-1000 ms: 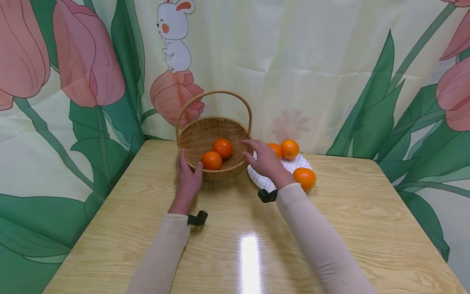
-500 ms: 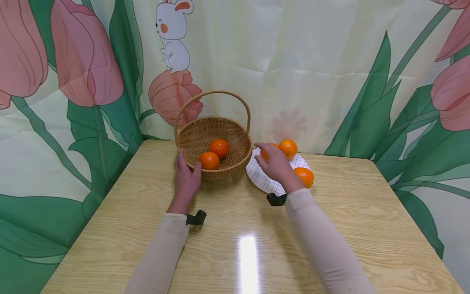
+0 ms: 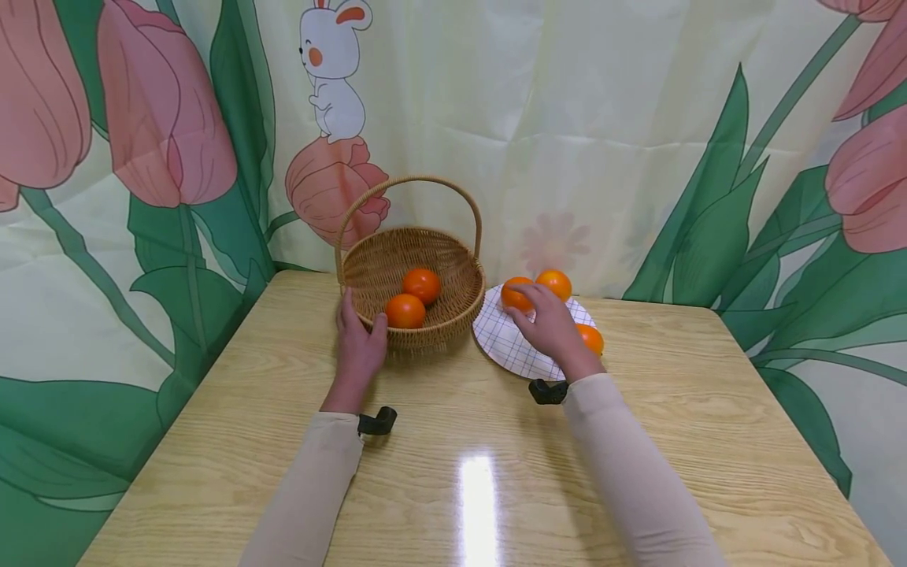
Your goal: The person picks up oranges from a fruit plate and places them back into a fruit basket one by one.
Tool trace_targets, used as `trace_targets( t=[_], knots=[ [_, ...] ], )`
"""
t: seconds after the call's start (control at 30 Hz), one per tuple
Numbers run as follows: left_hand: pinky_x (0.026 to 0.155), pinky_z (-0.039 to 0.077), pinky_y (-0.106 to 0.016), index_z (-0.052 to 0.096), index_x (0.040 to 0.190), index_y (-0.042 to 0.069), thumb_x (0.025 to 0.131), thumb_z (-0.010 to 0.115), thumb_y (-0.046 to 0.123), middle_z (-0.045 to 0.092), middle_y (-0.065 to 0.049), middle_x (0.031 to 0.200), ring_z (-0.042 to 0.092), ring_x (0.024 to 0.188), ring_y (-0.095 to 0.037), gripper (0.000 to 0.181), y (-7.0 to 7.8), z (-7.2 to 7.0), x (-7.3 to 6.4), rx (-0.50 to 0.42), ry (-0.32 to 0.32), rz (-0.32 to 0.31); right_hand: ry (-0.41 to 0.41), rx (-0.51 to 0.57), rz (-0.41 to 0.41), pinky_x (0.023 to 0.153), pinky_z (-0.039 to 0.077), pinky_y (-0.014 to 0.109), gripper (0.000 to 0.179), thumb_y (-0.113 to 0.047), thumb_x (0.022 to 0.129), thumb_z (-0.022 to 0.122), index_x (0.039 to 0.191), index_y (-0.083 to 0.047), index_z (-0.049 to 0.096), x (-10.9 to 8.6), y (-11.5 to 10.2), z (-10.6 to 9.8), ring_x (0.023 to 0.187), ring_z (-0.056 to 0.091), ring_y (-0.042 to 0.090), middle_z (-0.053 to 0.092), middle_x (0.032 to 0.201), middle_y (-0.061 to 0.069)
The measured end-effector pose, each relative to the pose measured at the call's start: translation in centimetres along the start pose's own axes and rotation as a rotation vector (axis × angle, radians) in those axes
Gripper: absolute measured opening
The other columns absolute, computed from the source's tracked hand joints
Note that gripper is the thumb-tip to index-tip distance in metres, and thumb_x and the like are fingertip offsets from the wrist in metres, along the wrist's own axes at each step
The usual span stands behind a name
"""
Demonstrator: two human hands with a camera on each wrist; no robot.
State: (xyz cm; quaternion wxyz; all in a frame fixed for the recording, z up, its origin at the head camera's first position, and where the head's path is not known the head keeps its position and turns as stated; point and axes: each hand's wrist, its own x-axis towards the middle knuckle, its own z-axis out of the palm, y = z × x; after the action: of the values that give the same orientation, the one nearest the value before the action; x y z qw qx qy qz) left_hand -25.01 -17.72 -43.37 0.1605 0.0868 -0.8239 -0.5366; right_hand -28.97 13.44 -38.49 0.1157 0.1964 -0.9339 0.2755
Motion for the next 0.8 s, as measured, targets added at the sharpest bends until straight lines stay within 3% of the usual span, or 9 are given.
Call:
trace_targets(
  t=[0.37, 0.8],
  knots=[
    [0.112, 0.026, -0.059, 0.002, 0.156, 0.028, 0.096, 0.049, 0.037, 0.007, -0.010, 0.162, 0.027, 0.142, -0.041, 0.078, 0.1, 0.0, -0.1, 0.004, -0.002, -0.002, 0.006, -0.035, 0.044, 0.103, 0.041, 0.052, 0.043, -0.029, 0.095, 0.059, 0.135, -0.014, 0.055, -1.0, 1.9, -0.3, 0.117, 0.052, 0.033, 0.052, 0.135, 0.010],
    [0.113, 0.026, -0.059, 0.002, 0.156, 0.027, 0.096, 0.050, 0.034, 0.008, -0.011, 0.161, 0.027, 0.142, -0.041, 0.078, 0.0, 0.0, 0.0, 0.008, 0.000, -0.005, 0.012, -0.054, 0.094, 0.108, 0.037, 0.054, 0.042, -0.026, 0.091, 0.064, 0.130, -0.010, 0.058, -2.3, 3.9, -0.5, 0.125, 0.046, 0.034, 0.051, 0.135, 0.011]
  ],
)
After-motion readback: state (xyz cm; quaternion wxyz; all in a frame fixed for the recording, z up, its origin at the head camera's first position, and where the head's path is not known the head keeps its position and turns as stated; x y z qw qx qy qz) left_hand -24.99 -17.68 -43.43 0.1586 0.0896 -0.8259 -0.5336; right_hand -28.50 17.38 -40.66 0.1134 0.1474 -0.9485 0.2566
